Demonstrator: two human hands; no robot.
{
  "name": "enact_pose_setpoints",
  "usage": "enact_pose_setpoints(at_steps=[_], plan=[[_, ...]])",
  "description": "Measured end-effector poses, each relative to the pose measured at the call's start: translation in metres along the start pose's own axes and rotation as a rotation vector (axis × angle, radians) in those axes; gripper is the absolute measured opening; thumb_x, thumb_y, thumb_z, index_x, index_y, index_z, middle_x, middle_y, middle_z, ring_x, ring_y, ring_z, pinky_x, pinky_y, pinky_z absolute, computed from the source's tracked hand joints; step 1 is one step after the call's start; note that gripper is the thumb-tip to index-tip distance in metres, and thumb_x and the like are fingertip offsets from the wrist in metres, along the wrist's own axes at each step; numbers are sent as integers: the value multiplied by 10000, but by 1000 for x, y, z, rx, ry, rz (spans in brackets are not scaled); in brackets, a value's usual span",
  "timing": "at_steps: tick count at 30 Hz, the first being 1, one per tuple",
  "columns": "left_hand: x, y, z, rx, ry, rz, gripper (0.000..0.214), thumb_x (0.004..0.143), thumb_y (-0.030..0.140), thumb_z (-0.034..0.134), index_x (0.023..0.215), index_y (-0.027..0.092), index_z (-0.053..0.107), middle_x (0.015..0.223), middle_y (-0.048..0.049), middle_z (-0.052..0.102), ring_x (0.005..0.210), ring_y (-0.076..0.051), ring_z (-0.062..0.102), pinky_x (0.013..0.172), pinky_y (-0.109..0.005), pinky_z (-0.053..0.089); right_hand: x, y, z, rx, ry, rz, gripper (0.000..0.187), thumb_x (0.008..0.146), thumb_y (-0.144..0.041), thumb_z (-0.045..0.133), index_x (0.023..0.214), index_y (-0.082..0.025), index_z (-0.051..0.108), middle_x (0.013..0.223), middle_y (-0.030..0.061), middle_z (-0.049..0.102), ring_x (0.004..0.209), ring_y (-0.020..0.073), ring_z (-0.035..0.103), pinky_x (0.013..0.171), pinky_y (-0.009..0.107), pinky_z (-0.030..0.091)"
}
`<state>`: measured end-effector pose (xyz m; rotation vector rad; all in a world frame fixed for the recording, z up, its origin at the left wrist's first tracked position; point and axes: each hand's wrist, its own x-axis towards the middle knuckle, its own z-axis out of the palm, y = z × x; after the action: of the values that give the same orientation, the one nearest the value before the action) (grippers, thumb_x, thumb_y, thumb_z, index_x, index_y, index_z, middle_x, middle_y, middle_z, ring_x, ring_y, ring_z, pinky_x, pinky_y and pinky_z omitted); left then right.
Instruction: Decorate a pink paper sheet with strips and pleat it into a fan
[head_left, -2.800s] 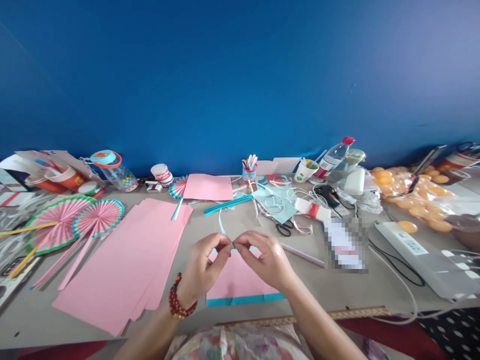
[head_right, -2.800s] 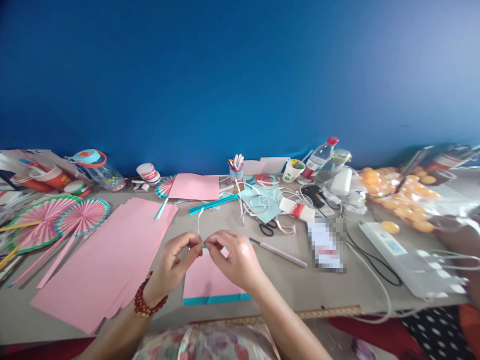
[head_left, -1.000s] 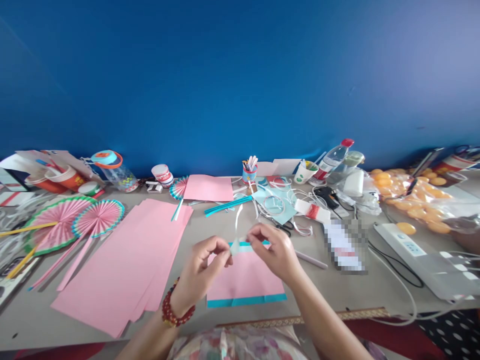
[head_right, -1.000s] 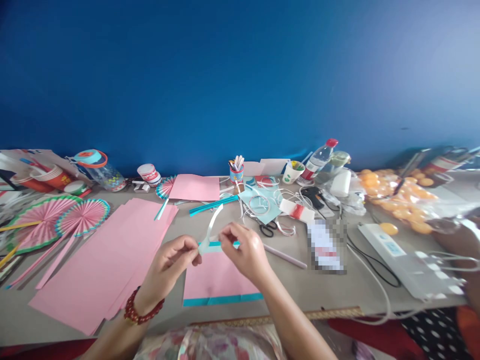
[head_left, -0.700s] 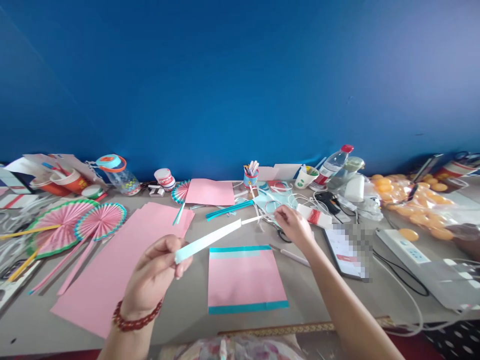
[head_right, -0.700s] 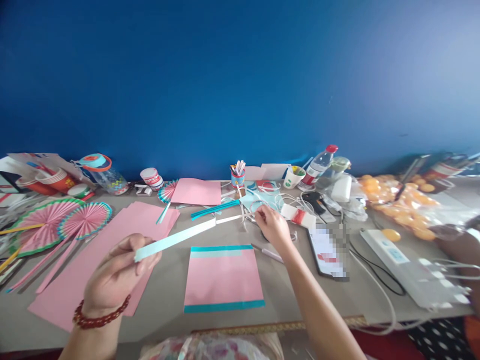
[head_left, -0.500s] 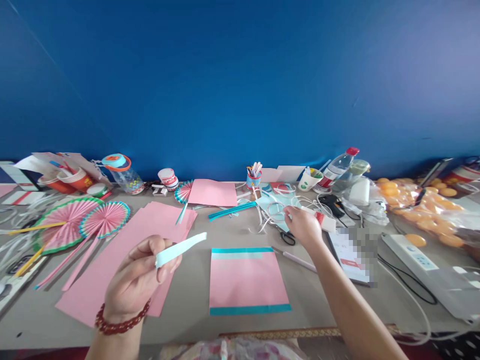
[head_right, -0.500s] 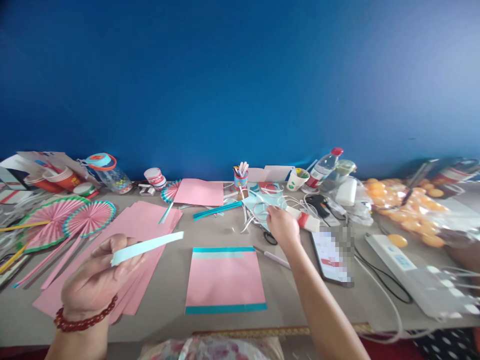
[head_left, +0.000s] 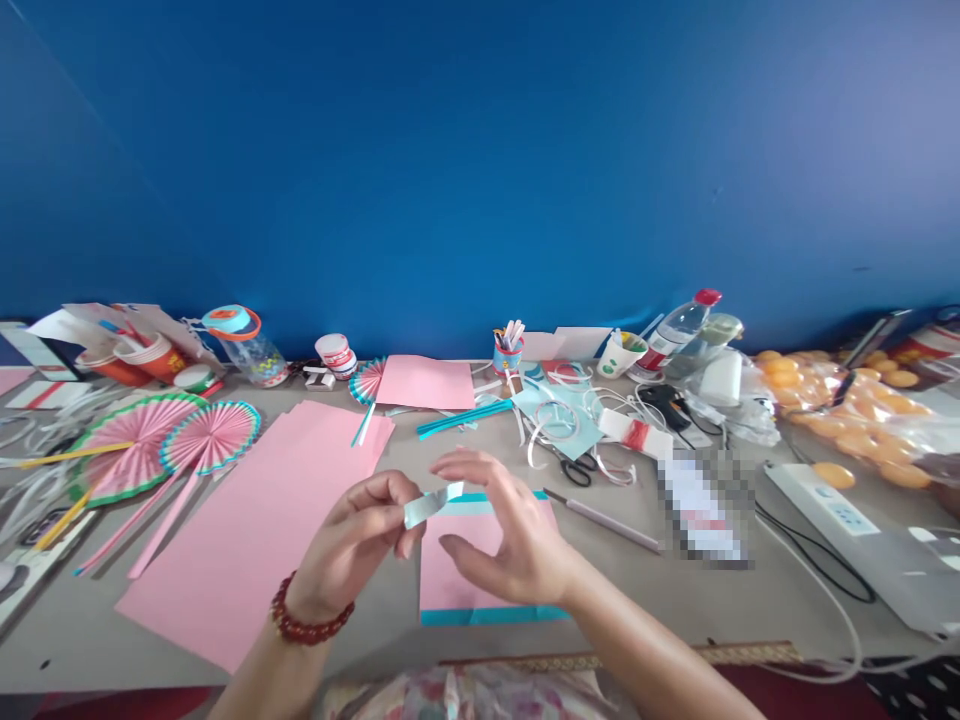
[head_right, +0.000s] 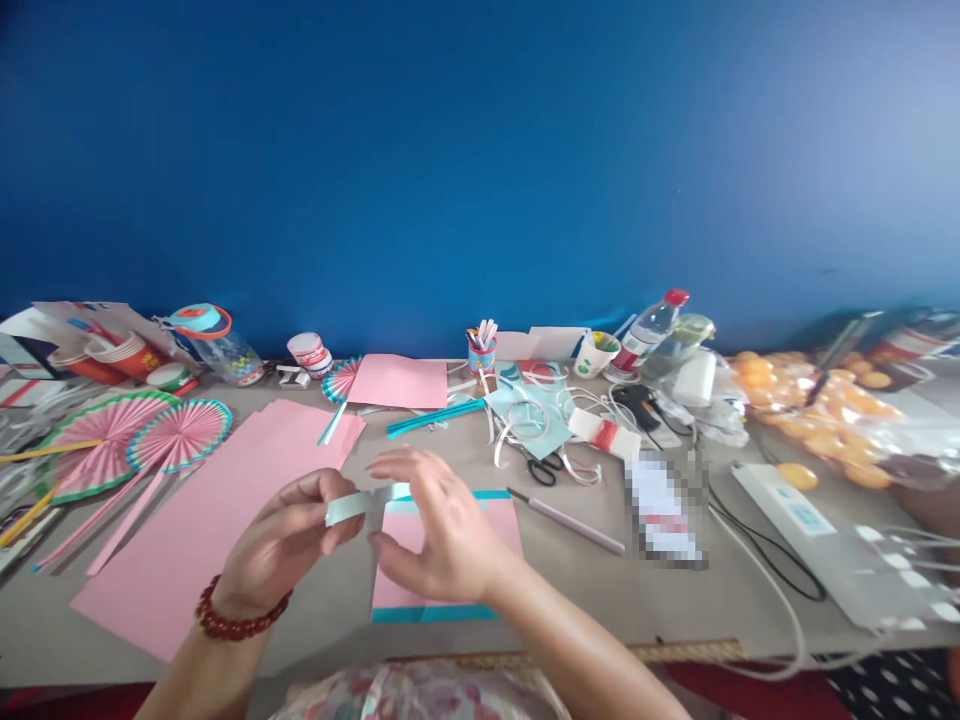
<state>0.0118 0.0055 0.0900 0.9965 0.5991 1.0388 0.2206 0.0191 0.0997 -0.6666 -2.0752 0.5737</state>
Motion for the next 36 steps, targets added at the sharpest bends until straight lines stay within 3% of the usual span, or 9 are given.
enact_pose_setpoints(at_steps=[6, 11, 16, 18, 20, 23, 25, 28, 36], plan=[[-3, -9, 3, -18, 59, -92, 198, 871, 309, 601, 739, 165, 570, 584, -2, 530, 585, -128, 472, 621, -279, 359, 2, 4, 26, -10, 90, -8, 440, 746, -96, 549, 1149, -245, 455, 1048, 73, 646, 1009, 203, 636, 825, 343, 533], [-3, -10, 4, 82, 122, -68, 185, 862, 308, 621, 749, 165, 589, 620, 7, 541, 613, -121, 494, 631, -256, 380, -3, 8, 24, 75, 86, 38, 266, 811, -101, 545, 1023, -247, 476, 942, 42, 618, 843, 162, 618, 695, 276, 517], [1, -12, 5, 191, 141, -53, 200, 903, 307, 574, 754, 173, 572, 661, 6, 529, 630, -124, 506, 621, -250, 402, -4, 7, 18, 85, 106, 57, 159, 873, -92, 515, 928, -237, 482, 896, 33, 609, 837, 152, 613, 734, 282, 506], [-1, -15, 7, 342, 193, 25, 164, 936, 296, 530, 832, 184, 588, 731, -10, 561, 688, -142, 539, 664, -267, 434, -5, 8, 16, 80, 112, 91, 150, 879, -89, 503, 922, -233, 491, 884, 31, 610, 821, 149, 609, 725, 279, 498], [-3, -18, 10, 600, 321, 228, 90, 938, 249, 530, 984, 208, 596, 865, -34, 598, 800, -167, 570, 749, -299, 462, -5, 8, 15, 91, 117, 149, 136, 879, -101, 510, 924, -229, 500, 873, 27, 610, 774, 140, 599, 694, 269, 492], [-7, -23, 11, 1006, 446, 630, 309, 853, 122, 629, 1124, 255, 561, 971, -47, 589, 920, -202, 571, 846, -347, 472, -6, 9, 15, 106, 130, 238, 112, 876, -114, 524, 892, -224, 510, 840, 17, 610, 722, 128, 579, 658, 255, 483], [-6, -24, 12, 1195, 428, 768, 384, 806, 64, 666, 1117, 266, 566, 975, -52, 577, 933, -212, 568, 850, -359, 481, -6, 8, 16, 118, 135, 269, 108, 874, -114, 528, 873, -221, 515, 827, 13, 610, 716, 124, 575, 650, 248, 478], [-3, -22, 13, 1319, 409, 763, 358, 814, 56, 660, 1097, 257, 576, 1004, -68, 565, 955, -219, 569, 852, -364, 492, -7, 8, 17, 128, 128, 285, 105, 872, -113, 522, 869, -218, 520, 828, 11, 612, 706, 119, 569, 643, 243, 470], [5, -17, 17, 1309, 356, 806, 239, 847, 22, 610, 999, 205, 591, 931, -50, 585, 923, -193, 574, 920, -408, 478, -10, 9, 16, 103, 109, 332, 102, 858, -120, 529, 859, -222, 524, 818, 5, 618, 697, 120, 568, 644, 244, 458]])
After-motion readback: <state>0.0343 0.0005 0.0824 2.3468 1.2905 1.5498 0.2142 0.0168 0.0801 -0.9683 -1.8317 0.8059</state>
